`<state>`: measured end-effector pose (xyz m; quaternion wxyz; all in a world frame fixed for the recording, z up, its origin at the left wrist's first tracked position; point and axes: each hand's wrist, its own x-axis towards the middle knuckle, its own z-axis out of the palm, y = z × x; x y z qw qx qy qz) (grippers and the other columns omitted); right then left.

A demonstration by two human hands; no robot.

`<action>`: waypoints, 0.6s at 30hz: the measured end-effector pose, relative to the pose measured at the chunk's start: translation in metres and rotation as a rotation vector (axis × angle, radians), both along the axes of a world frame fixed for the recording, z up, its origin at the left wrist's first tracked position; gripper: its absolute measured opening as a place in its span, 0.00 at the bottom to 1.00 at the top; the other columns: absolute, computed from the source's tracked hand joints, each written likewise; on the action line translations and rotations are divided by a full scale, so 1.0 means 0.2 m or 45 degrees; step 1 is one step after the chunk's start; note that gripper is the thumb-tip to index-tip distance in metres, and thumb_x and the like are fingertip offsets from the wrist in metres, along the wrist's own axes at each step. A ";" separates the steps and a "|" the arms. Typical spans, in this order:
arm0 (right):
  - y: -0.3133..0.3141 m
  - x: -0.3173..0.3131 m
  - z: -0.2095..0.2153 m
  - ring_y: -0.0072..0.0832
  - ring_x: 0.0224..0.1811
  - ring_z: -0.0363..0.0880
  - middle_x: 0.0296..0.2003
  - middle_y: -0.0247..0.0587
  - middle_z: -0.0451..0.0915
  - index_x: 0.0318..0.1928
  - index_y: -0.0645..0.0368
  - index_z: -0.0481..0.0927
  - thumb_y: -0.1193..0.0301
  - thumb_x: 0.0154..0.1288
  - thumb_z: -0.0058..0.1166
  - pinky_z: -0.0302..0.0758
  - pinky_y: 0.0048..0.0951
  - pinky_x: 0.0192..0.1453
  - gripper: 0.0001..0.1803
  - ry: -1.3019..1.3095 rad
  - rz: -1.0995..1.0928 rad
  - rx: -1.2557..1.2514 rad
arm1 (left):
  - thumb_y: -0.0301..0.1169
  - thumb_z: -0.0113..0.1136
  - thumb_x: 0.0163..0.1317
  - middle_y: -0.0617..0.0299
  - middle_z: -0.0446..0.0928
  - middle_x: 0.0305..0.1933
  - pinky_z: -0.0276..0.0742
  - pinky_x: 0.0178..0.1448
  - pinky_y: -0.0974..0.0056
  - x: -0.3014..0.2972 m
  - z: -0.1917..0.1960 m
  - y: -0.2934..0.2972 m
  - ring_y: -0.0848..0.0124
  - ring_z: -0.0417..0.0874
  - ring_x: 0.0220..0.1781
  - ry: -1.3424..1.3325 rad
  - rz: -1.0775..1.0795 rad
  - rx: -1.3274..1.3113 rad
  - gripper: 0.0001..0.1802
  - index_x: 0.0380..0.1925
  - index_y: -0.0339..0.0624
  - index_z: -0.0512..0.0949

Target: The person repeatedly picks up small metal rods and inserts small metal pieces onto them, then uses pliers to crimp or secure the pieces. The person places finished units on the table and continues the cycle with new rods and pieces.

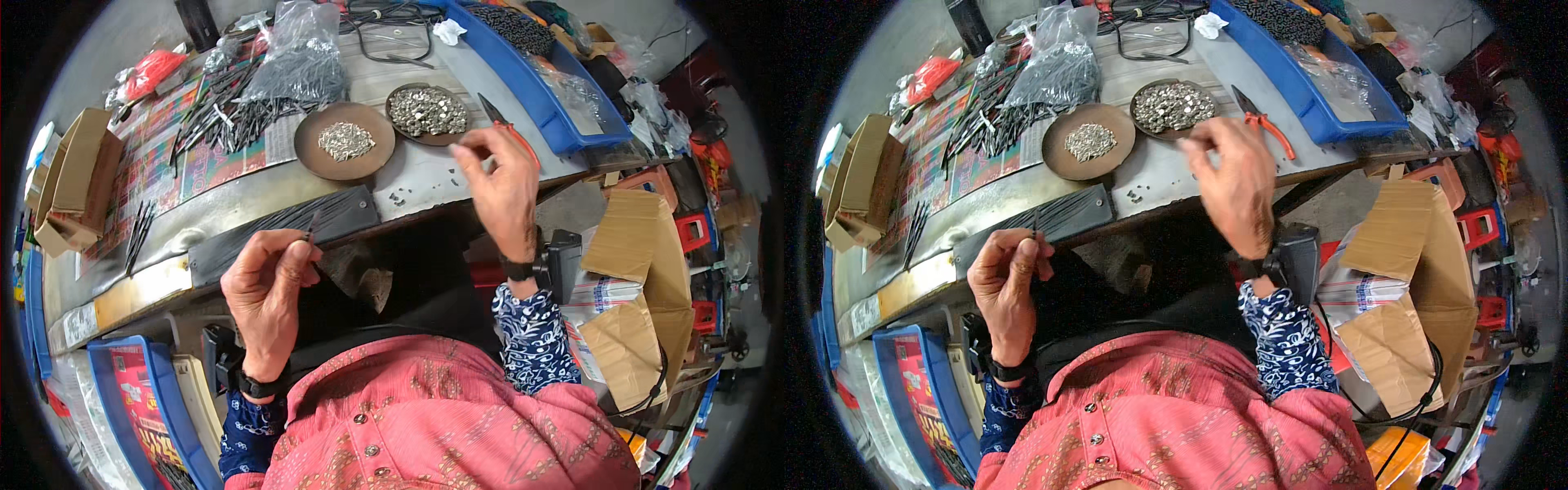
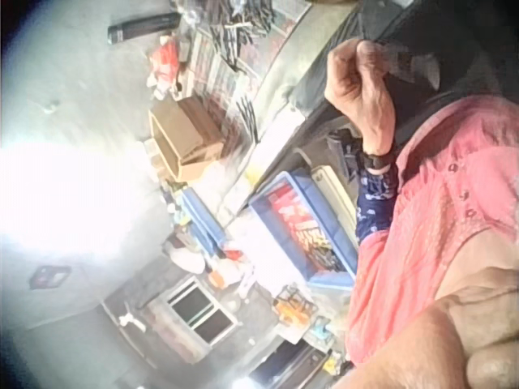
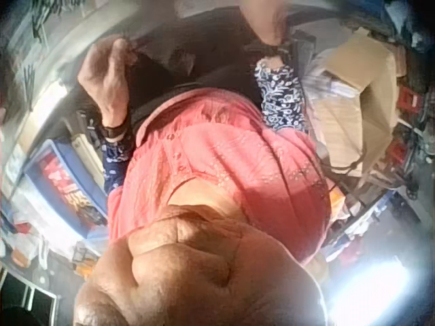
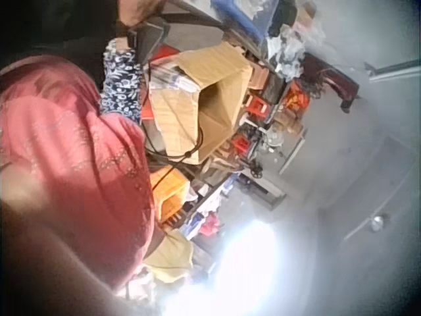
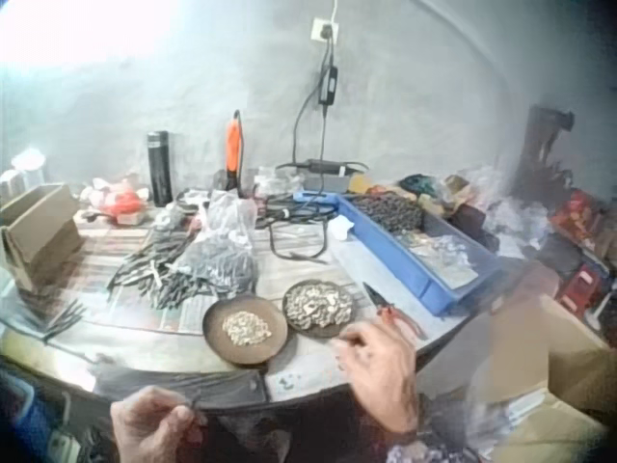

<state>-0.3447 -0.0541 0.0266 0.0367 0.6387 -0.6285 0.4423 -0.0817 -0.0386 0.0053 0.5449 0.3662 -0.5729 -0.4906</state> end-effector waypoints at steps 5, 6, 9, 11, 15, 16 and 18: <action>-0.07 -0.29 -0.06 0.44 0.43 0.74 0.36 0.45 0.78 0.39 0.59 0.80 0.66 0.58 0.62 0.71 0.43 0.45 0.13 0.416 -0.420 -0.021 | 0.23 0.57 0.66 0.61 0.80 0.33 0.73 0.38 0.75 0.00 0.02 -0.07 0.78 0.78 0.30 -0.031 0.051 -0.095 0.04 0.35 0.31 0.78; -0.09 -0.31 -0.09 0.44 0.44 0.74 0.37 0.45 0.78 0.41 0.59 0.79 0.65 0.57 0.62 0.71 0.44 0.45 0.14 0.468 -0.481 -0.007 | 0.23 0.57 0.66 0.61 0.80 0.33 0.73 0.39 0.74 -0.01 0.02 -0.08 0.78 0.78 0.31 -0.016 0.052 -0.108 0.04 0.35 0.31 0.78; -0.11 -0.35 -0.15 0.47 0.49 0.75 0.42 0.48 0.78 0.53 0.57 0.75 0.58 0.57 0.63 0.71 0.50 0.48 0.27 0.552 -0.649 0.138 | 0.23 0.57 0.66 0.61 0.80 0.34 0.73 0.42 0.73 -0.03 0.00 -0.11 0.77 0.79 0.33 0.039 0.066 -0.125 0.05 0.36 0.30 0.78; -0.12 -0.37 -0.18 0.49 0.50 0.75 0.44 0.50 0.79 0.55 0.57 0.73 0.57 0.58 0.63 0.70 0.52 0.50 0.28 0.500 -0.632 0.232 | 0.23 0.57 0.66 0.61 0.80 0.35 0.73 0.43 0.73 -0.03 -0.02 -0.13 0.77 0.80 0.34 0.109 0.063 -0.112 0.05 0.36 0.30 0.79; -0.13 -0.38 -0.22 0.51 0.49 0.75 0.43 0.52 0.78 0.55 0.58 0.73 0.62 0.62 0.58 0.71 0.51 0.48 0.23 0.591 -0.608 0.207 | 0.24 0.58 0.66 0.59 0.81 0.37 0.75 0.45 0.72 -0.03 -0.05 -0.16 0.74 0.83 0.38 0.232 0.078 -0.146 0.06 0.38 0.30 0.79; -0.13 -0.38 -0.22 0.51 0.48 0.75 0.43 0.52 0.78 0.54 0.59 0.73 0.63 0.63 0.57 0.71 0.51 0.48 0.22 0.581 -0.606 0.187 | 0.24 0.58 0.66 0.59 0.81 0.37 0.75 0.46 0.72 -0.03 -0.05 -0.17 0.74 0.83 0.38 0.233 0.072 -0.176 0.06 0.39 0.30 0.78; -0.12 -0.37 -0.22 0.51 0.48 0.75 0.42 0.52 0.78 0.52 0.60 0.73 0.65 0.64 0.55 0.71 0.51 0.47 0.18 0.600 -0.617 0.126 | 0.24 0.58 0.66 0.58 0.81 0.37 0.76 0.47 0.71 -0.03 -0.06 -0.18 0.74 0.83 0.38 0.248 0.061 -0.216 0.07 0.40 0.30 0.78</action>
